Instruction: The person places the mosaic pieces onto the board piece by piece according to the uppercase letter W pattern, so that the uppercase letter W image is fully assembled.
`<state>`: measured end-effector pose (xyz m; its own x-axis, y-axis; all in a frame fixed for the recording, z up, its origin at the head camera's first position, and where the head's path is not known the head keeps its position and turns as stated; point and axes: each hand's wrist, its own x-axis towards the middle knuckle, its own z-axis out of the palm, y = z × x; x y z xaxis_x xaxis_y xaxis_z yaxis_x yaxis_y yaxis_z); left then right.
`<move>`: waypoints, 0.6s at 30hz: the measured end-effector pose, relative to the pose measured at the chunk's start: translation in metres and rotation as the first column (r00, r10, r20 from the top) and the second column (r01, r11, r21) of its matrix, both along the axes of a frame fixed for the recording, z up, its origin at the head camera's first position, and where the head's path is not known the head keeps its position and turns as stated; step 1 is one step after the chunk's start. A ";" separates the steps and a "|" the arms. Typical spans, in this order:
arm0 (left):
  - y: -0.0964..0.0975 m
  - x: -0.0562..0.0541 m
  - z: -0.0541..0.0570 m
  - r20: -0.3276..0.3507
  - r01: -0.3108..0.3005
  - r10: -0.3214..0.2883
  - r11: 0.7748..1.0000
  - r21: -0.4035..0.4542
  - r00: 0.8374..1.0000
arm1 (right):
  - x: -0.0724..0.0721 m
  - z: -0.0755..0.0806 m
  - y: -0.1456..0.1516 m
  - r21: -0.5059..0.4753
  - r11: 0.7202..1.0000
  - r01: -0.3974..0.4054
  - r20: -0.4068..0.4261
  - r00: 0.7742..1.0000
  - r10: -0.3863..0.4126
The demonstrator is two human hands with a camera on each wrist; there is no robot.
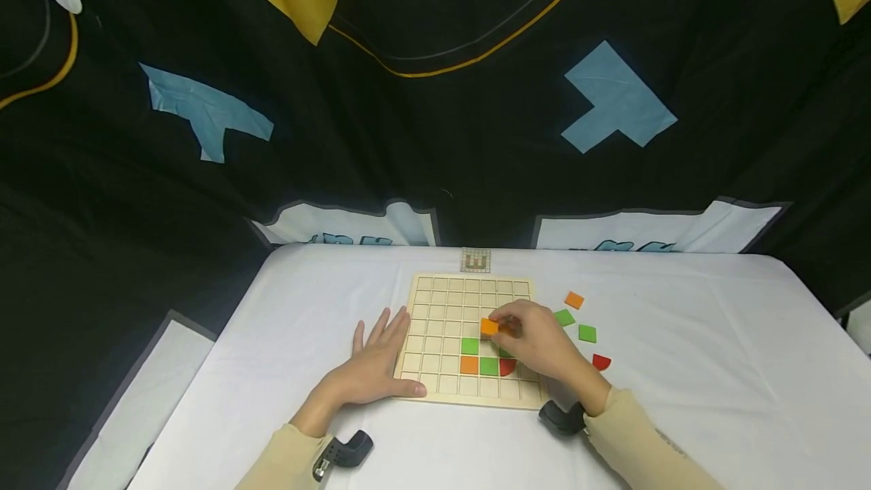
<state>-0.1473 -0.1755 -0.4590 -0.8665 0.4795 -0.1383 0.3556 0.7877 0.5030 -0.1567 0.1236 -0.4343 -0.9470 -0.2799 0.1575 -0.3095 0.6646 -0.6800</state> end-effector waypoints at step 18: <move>0.002 0.000 0.001 -0.001 -0.009 0.009 1.000 0.005 1.000 | -0.009 -0.001 -0.019 -0.003 1.000 -0.004 0.067 0.998 0.004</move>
